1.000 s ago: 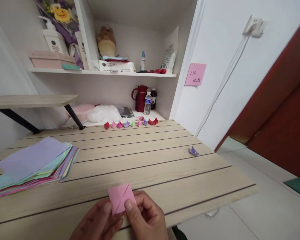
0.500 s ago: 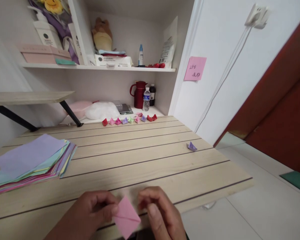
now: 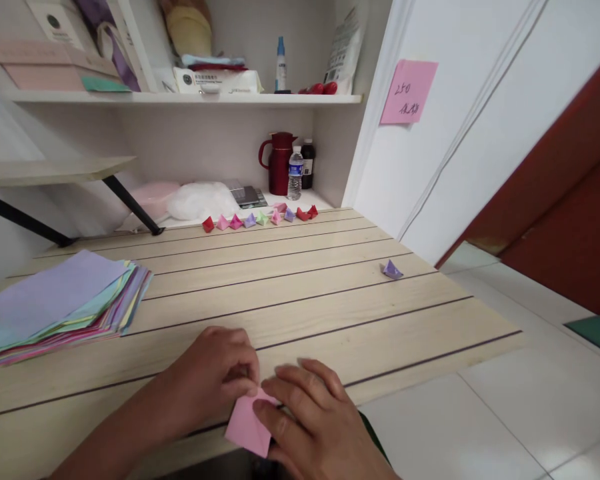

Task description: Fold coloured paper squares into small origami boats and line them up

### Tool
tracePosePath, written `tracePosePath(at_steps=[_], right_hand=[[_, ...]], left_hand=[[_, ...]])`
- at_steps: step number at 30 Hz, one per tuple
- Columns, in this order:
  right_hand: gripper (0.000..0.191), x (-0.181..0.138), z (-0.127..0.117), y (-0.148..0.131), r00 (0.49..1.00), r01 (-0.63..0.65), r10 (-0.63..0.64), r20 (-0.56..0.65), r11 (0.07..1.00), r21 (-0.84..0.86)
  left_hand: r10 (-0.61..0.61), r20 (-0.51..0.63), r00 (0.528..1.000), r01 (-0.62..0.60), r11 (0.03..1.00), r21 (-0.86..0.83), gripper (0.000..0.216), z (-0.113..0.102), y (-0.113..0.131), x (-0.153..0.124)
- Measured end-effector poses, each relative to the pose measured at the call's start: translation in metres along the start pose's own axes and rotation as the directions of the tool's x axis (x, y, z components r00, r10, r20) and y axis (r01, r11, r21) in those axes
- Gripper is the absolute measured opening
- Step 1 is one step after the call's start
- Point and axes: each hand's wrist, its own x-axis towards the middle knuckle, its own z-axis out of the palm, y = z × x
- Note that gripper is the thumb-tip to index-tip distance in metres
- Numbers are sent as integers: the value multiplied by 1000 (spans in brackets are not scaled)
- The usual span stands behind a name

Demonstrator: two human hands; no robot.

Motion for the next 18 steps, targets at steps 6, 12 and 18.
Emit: tracePosePath(at_steps=[6, 12, 18], right_hand=[[22, -2, 4, -9, 998, -27, 24, -58, 998, -50], [25, -7, 7, -16, 996, -75, 70, -48, 993, -93], [22, -7, -2, -15, 989, -130, 131, 62, 991, -9]], left_hand=[[306, -650, 696, 112, 848, 519, 31, 30, -10, -47], [364, -730, 579, 91, 861, 501, 20, 81, 9, -62], [290, -734, 614, 64, 909, 412, 18, 100, 5, -65]])
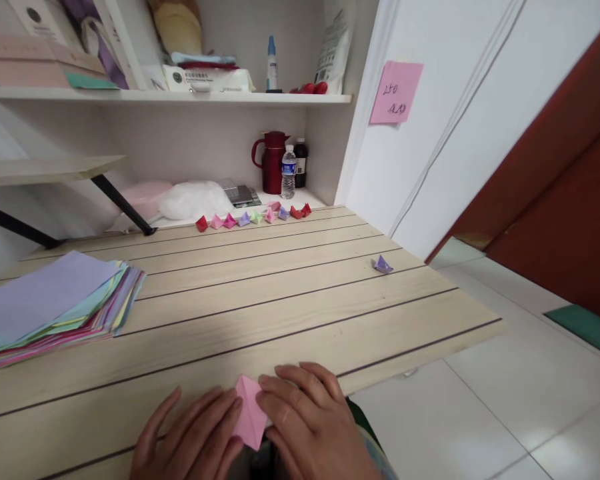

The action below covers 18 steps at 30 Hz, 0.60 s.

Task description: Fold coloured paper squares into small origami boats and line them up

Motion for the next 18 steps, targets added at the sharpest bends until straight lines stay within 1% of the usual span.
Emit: tracePosePath(at_steps=[2, 4, 6, 7, 8, 11, 15, 18], right_hand=[[21, 3, -4, 0, 999, -33, 31, 29, 997, 65], [20, 7, -7, 0, 995, -95, 89, 45, 984, 148], [18, 12, -10, 0, 985, -168, 153, 81, 957, 235], [17, 14, -11, 1, 979, -198, 176, 104, 940, 276], [14, 17, -13, 1, 973, -225, 193, 129, 923, 312], [8, 22, -15, 3, 957, -281, 226, 183, 880, 383], [9, 28, -12, 2, 940, -337, 280, 193, 850, 405], [7, 33, -9, 0, 927, -372, 316, 202, 843, 388]], left_hand=[[7, 35, 999, -7, 1000, -13, 22, -5, -5, 0], [60, 94, 994, -58, 998, -19, 28, -10, -10, 1], [96, 142, 985, -92, 995, -36, 29, -14, -13, 3], [74, 151, 986, -66, 996, -57, 26, -14, -13, 4], [20, 149, 989, -7, 996, -85, 22, -14, -12, 4], [-181, 133, 974, 202, 966, -163, 19, -11, -5, 4], [-302, 142, 943, 326, 924, -201, 21, -8, 4, 6], [-387, 177, 905, 415, 895, -163, 19, -9, 8, 12]])
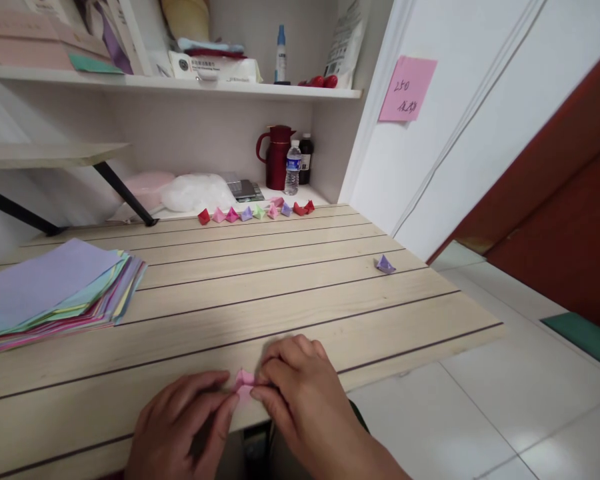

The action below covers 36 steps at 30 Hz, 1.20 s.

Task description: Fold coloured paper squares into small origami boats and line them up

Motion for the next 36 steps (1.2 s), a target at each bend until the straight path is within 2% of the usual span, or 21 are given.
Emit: tracePosePath(at_steps=[3, 6, 10, 16, 18, 22, 24, 25, 27, 28, 30, 34, 36], right_hand=[[10, 4, 2, -2, 1000, -10, 10, -4, 999, -32], [13, 6, 6, -2, 1000, -17, 16, -13, 995, -102], [14, 6, 13, 1, 999, -21, 10, -51, 977, -212], [7, 4, 18, 6, 998, -14, -3, -69, 972, -235], [5, 2, 19, 7, 995, 17, -39, -96, 975, -222], [27, -2, 19, 11, 974, 163, -193, -119, 961, -224], [31, -2, 17, 11, 963, 205, -240, -122, 947, -249], [32, -2, 16, 10, 962, 211, -247, -114, 943, -259], [30, -3, 13, 8, 970, 202, -231, -81, 941, -271], [27, -3, 11, 7, 974, 196, -219, -55, 942, -273], [26, -6, 8, 6, 976, 205, -217, -13, 938, -279], [59, -18, 10, 15, 941, 328, -336, 45, 873, -361], [58, -24, 14, 21, 926, 365, -370, 77, 823, -436]], left_hand=[[-76, 20, 997, 75, 996, 47, 19, -1, 5, 4], [-93, 19, 996, 91, 992, 90, 22, 0, 8, 7], [-40, 23, 999, 36, 985, 169, 17, 1, 7, 8], [20, 44, 999, -33, 949, 314, 15, 2, 3, 10], [37, 62, 997, -56, 940, 337, 14, 3, 3, 11], [35, 90, 995, -65, 933, 353, 13, 2, -1, 12], [139, 76, 987, -157, 923, 351, 13, 1, -7, 10], [241, 70, 968, -251, 906, 342, 18, 1, -11, 8], [446, 85, 891, -448, 834, 323, 33, -2, -17, 5], [505, 105, 857, -510, 800, 317, 36, -3, -19, 4], [544, 159, 824, -565, 761, 319, 36, -7, -21, 2], [550, 203, 810, -583, 723, 370, 35, -9, -19, 0], [521, 177, 835, -545, 744, 386, 36, -5, -16, -5]])
